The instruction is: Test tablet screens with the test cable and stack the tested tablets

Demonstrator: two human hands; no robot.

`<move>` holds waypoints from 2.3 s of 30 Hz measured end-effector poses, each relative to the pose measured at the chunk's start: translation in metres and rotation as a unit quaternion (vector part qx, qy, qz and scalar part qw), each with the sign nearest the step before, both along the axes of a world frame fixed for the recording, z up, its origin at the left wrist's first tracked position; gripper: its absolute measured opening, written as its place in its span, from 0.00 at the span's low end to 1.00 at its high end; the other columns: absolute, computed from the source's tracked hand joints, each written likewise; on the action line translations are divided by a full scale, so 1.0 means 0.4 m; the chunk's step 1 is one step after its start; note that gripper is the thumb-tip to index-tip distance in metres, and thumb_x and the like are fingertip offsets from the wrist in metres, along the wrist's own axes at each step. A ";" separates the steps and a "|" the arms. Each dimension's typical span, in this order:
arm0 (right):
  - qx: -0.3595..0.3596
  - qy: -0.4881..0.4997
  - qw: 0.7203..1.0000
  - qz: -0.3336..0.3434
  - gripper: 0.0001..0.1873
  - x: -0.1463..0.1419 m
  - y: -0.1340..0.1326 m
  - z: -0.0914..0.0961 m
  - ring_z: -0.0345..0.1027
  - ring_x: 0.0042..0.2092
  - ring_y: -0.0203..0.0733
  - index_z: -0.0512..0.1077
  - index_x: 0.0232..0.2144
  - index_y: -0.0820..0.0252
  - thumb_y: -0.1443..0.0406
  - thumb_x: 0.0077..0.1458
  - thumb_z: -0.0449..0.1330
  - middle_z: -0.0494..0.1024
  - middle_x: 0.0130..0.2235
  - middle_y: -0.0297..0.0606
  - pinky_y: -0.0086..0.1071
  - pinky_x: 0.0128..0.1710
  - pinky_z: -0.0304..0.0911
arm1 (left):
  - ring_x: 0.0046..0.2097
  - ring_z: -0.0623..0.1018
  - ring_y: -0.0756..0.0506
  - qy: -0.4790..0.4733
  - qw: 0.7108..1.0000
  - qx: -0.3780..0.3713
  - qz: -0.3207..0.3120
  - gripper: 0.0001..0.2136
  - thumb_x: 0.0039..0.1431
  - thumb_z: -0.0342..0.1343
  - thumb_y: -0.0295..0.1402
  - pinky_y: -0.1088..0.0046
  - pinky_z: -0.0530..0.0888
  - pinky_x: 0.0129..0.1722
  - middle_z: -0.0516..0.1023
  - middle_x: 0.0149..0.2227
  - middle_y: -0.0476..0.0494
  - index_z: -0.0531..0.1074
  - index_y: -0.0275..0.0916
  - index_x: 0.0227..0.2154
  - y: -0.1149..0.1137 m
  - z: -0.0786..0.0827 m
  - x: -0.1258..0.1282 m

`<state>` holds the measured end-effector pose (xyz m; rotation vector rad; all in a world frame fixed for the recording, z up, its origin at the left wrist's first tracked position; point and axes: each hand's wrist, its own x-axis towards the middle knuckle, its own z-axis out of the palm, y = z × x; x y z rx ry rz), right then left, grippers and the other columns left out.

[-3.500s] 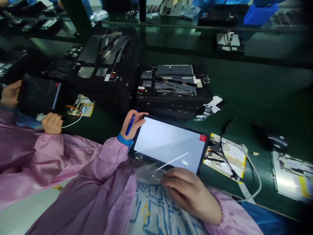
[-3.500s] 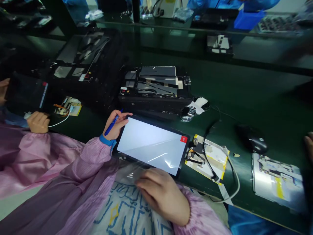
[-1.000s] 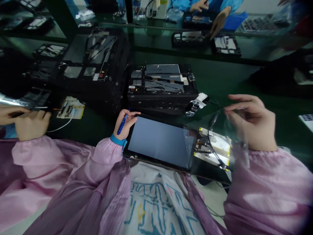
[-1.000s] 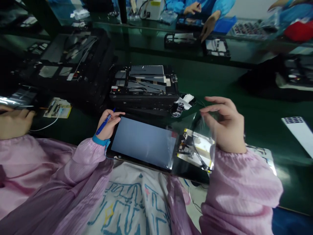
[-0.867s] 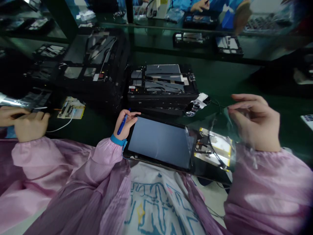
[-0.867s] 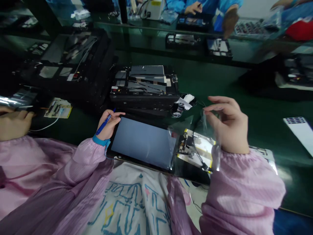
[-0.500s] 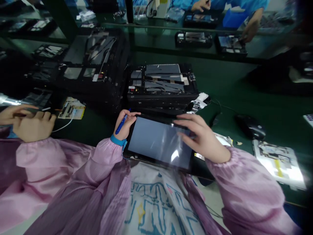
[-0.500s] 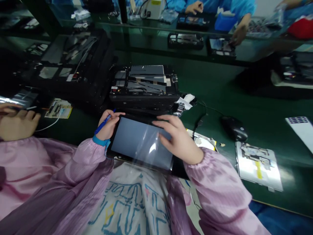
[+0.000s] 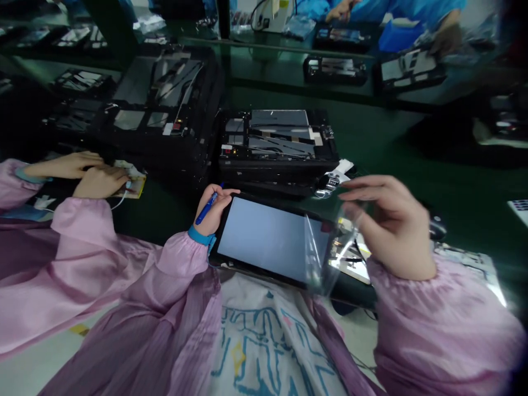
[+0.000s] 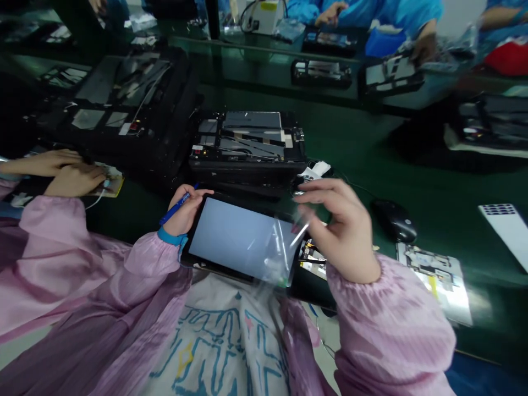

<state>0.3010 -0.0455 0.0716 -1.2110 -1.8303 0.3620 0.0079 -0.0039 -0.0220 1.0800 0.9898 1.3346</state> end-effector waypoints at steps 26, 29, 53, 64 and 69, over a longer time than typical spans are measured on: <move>-0.096 -0.283 0.954 -0.034 0.33 0.015 -0.206 -0.172 0.56 0.58 0.63 0.60 0.58 0.57 0.59 0.50 0.62 0.62 0.57 0.53 0.57 0.52 0.58 | 0.37 0.79 0.45 -0.015 0.999 -0.029 0.007 0.11 0.53 0.58 0.31 0.66 0.72 0.38 0.81 0.39 0.44 0.57 0.41 0.30 -0.002 -0.008 0.001; -0.114 -0.295 0.946 -0.078 0.39 0.030 -0.222 -0.192 0.49 0.62 0.65 0.54 0.61 0.55 0.59 0.50 0.63 0.56 0.62 0.53 0.60 0.54 0.55 | 0.36 0.79 0.45 -0.010 0.999 -0.031 0.009 0.12 0.53 0.58 0.31 0.66 0.72 0.38 0.81 0.39 0.44 0.57 0.41 0.30 -0.001 -0.006 0.004; -0.030 -0.294 0.955 0.043 0.15 -0.126 -0.245 -0.196 0.46 0.64 0.59 0.72 0.46 0.50 0.64 0.55 0.59 0.64 0.60 0.43 0.68 0.58 0.42 | 0.37 0.79 0.45 -0.003 1.000 -0.011 0.004 0.11 0.52 0.58 0.31 0.65 0.72 0.41 0.81 0.37 0.45 0.59 0.41 0.30 -0.001 -0.012 0.009; -0.029 -0.277 0.959 0.049 0.18 -0.124 -0.235 -0.186 0.48 0.64 0.60 0.68 0.49 0.54 0.61 0.55 0.59 0.64 0.59 0.46 0.67 0.59 0.42 | 0.38 0.79 0.45 0.011 1.000 -0.008 0.006 0.10 0.53 0.57 0.31 0.65 0.71 0.41 0.81 0.38 0.45 0.59 0.41 0.30 -0.001 -0.010 0.009; -0.010 -0.233 0.970 -0.070 0.16 -0.037 -0.196 -0.155 0.53 0.61 0.59 0.69 0.46 0.57 0.59 0.56 0.58 0.68 0.55 0.48 0.62 0.59 0.46 | 0.37 0.79 0.45 0.008 1.000 -0.014 0.008 0.10 0.52 0.57 0.31 0.65 0.71 0.40 0.81 0.38 0.45 0.59 0.41 0.30 0.003 -0.011 0.007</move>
